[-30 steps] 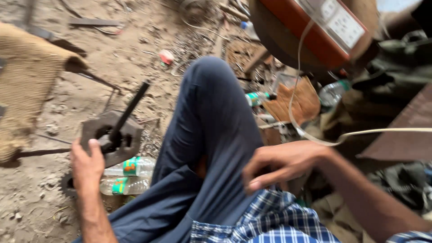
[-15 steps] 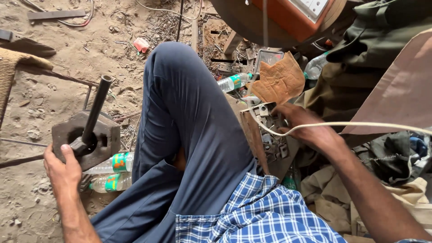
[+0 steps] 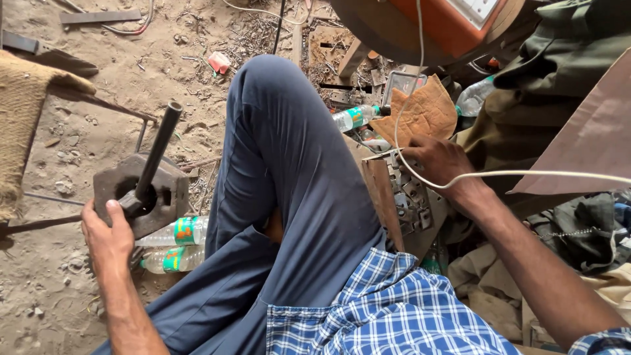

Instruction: The person sits on the ground and repeatedly hammers small metal pieces placed on a metal block. They pick up each piece, position it, strike it with a hammer, and then place it on a nearby chair. The process is repeated for several pieces.

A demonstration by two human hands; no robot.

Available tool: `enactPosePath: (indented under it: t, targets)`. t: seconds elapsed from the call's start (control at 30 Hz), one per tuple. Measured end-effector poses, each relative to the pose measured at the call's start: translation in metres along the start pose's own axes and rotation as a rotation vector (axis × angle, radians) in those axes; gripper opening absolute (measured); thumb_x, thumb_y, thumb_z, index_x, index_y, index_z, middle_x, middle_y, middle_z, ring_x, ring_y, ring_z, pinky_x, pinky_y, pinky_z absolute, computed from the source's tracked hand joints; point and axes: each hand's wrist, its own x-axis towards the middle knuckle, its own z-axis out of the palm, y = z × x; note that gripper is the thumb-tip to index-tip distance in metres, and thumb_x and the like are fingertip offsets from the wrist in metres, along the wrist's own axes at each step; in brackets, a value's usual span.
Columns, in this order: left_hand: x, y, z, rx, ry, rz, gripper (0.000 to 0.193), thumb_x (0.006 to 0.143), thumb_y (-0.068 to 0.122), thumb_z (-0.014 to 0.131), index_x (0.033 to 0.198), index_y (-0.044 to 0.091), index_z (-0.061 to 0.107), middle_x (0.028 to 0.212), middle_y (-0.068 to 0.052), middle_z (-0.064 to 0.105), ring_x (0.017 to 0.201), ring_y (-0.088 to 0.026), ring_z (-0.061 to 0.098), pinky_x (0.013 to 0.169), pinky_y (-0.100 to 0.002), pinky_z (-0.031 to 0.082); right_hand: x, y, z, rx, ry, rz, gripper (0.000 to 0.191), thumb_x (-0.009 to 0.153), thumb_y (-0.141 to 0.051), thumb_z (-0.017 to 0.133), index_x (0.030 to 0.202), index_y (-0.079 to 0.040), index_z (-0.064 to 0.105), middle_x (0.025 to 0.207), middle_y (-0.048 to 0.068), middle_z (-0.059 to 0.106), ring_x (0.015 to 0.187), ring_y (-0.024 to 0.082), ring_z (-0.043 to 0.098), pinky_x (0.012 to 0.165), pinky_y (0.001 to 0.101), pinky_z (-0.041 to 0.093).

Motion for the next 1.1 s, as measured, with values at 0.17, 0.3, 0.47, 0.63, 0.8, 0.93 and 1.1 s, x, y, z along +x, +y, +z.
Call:
enactPosePath:
  t: [0.17, 0.3, 0.47, 0.63, 0.8, 0.93, 1.1]
  targets:
    - [0.000, 0.004, -0.002, 0.003, 0.008, 0.033, 0.060, 0.109, 0.043, 0.049, 0.153, 0.002, 0.042, 0.148, -0.031, 0.047, 0.133, -0.047, 0.050, 0.108, -0.056, 0.039, 0.003, 0.003, 0.003, 0.002, 0.049, -0.099, 0.021, 0.088, -0.024, 0.073, 0.101, -0.009, 0.075, 0.088, 0.007, 0.069, 0.074, 0.024, 0.071, 0.065, 0.0389, 0.061]
    - [0.001, 0.002, -0.001, 0.009, -0.012, -0.012, 0.061, 0.108, 0.043, 0.047, 0.154, 0.002, 0.039, 0.149, -0.031, 0.045, 0.132, -0.047, 0.049, 0.106, -0.057, 0.039, -0.002, 0.007, 0.002, 0.114, 0.143, -0.075, 0.017, 0.091, -0.022, 0.073, 0.094, -0.006, 0.075, 0.085, 0.007, 0.070, 0.071, 0.023, 0.070, 0.062, 0.0376, 0.058]
    - [0.002, -0.004, 0.001, 0.008, 0.004, 0.040, 0.062, 0.109, 0.043, 0.048, 0.154, 0.001, 0.040, 0.148, -0.031, 0.046, 0.133, -0.048, 0.049, 0.109, -0.056, 0.040, -0.009, 0.020, 0.006, 0.223, 0.332, -0.101, 0.014, 0.091, -0.016, 0.075, 0.095, -0.004, 0.073, 0.089, 0.008, 0.069, 0.074, 0.023, 0.070, 0.064, 0.0355, 0.057]
    - [0.003, -0.001, 0.002, 0.025, -0.003, 0.030, 0.061, 0.111, 0.043, 0.047, 0.154, 0.001, 0.039, 0.150, -0.031, 0.045, 0.133, -0.047, 0.049, 0.108, -0.057, 0.040, -0.012, 0.036, 0.017, 0.124, 0.231, -0.115, 0.013, 0.089, -0.015, 0.077, 0.097, -0.005, 0.075, 0.090, 0.006, 0.071, 0.074, 0.021, 0.070, 0.061, 0.0332, 0.057]
    - [0.001, 0.000, 0.000, 0.013, -0.033, -0.009, 0.061, 0.110, 0.043, 0.045, 0.155, 0.003, 0.038, 0.148, -0.029, 0.046, 0.133, -0.045, 0.050, 0.107, -0.057, 0.041, -0.014, 0.044, 0.022, 0.164, 0.106, -0.152, 0.017, 0.084, -0.017, 0.077, 0.098, -0.008, 0.076, 0.094, 0.003, 0.073, 0.079, 0.020, 0.073, 0.065, 0.0325, 0.060]
    - [0.002, -0.003, 0.002, 0.008, -0.017, 0.023, 0.060, 0.111, 0.042, 0.046, 0.154, 0.001, 0.039, 0.149, -0.030, 0.046, 0.134, -0.046, 0.050, 0.108, -0.057, 0.041, -0.018, 0.038, 0.017, 0.136, 0.109, -0.116, 0.016, 0.086, -0.018, 0.076, 0.100, -0.010, 0.077, 0.095, 0.003, 0.073, 0.080, 0.020, 0.073, 0.067, 0.0345, 0.061]
    - [0.003, -0.005, 0.004, 0.014, -0.003, 0.057, 0.059, 0.112, 0.041, 0.047, 0.154, 0.000, 0.040, 0.148, -0.031, 0.046, 0.135, -0.047, 0.049, 0.110, -0.057, 0.040, -0.009, 0.021, 0.016, 0.115, 0.134, -0.114, 0.018, 0.087, -0.023, 0.073, 0.101, -0.012, 0.078, 0.092, 0.004, 0.072, 0.076, 0.021, 0.071, 0.062, 0.0356, 0.059]
